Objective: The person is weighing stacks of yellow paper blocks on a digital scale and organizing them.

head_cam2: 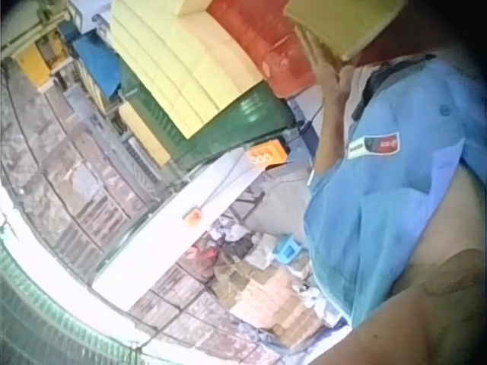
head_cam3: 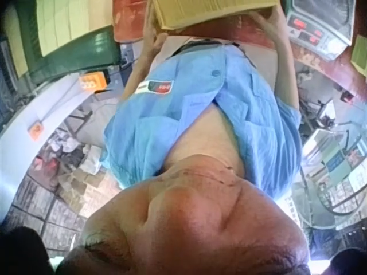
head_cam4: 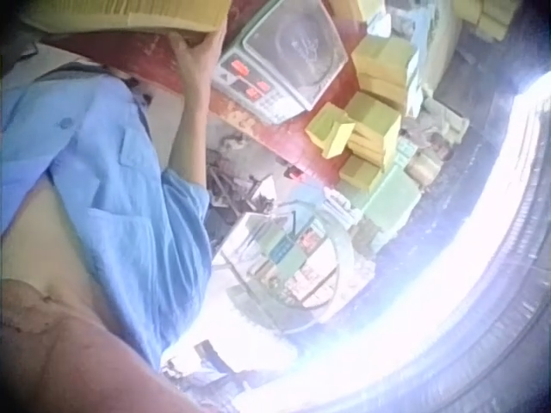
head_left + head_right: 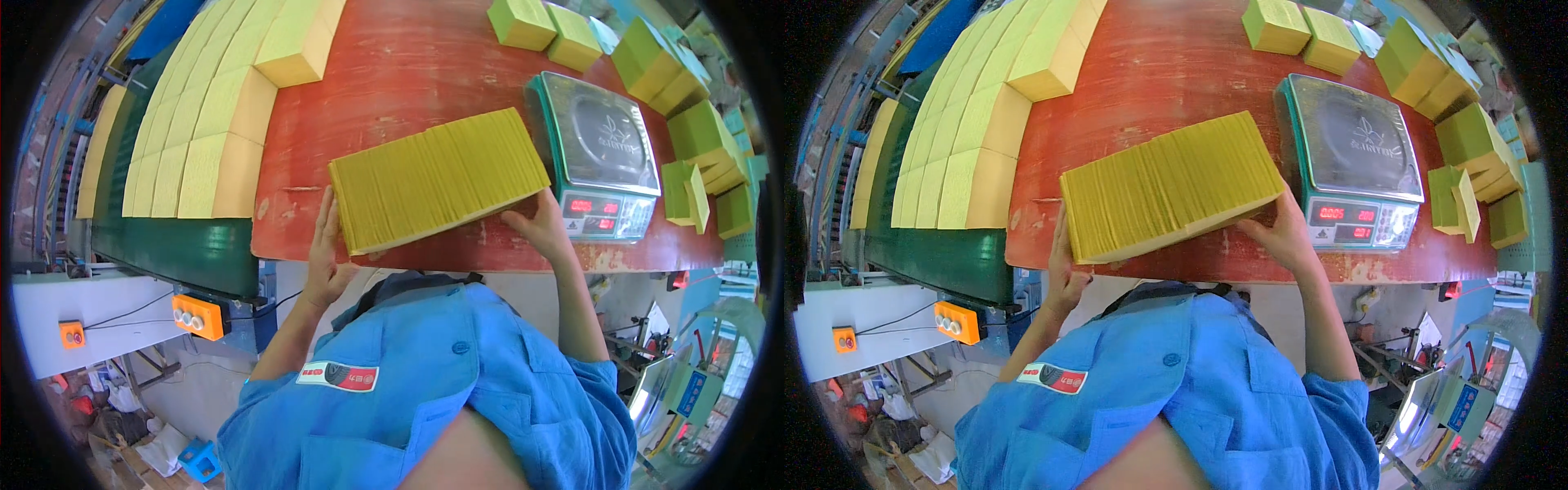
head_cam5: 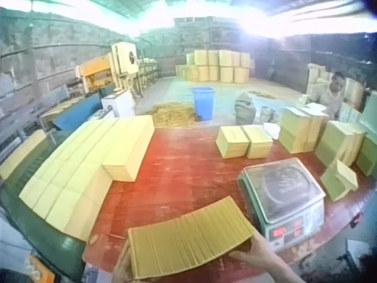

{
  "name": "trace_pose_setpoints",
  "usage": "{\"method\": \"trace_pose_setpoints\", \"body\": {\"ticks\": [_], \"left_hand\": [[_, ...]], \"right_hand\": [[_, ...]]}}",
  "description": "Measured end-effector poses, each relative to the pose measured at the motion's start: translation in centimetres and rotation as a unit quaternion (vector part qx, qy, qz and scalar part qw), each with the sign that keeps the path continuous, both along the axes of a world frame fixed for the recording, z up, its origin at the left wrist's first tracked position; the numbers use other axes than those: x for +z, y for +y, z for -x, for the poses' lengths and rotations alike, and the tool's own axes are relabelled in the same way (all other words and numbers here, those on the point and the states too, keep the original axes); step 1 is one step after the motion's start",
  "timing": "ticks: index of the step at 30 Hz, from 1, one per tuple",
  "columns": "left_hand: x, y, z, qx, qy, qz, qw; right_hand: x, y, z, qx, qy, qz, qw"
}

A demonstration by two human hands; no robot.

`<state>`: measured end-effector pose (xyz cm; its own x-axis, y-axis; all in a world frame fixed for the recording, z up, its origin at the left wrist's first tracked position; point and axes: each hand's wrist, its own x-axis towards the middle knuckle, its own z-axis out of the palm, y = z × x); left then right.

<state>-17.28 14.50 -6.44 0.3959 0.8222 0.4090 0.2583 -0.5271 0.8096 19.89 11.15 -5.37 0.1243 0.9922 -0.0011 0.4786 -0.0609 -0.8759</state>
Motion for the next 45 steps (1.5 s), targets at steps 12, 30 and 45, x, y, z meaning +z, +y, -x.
{"method": "trace_pose_setpoints", "body": {"ticks": [12,30,45], "left_hand": [[3.0,3.1,-8.4,0.092,-0.222,0.216,0.946],[19.1,-4.7,-33.8,-0.330,-0.127,0.176,0.919],[23.5,-13.1,-65.6,-0.573,0.262,0.357,0.689]], "right_hand": [[-3.0,1.7,2.4,0.069,0.171,-0.102,0.978],[4.3,-20.9,-13.1,-0.210,0.431,-0.317,0.819],[2.3,-39.3,-35.7,-0.318,0.504,-0.224,0.771]]}}
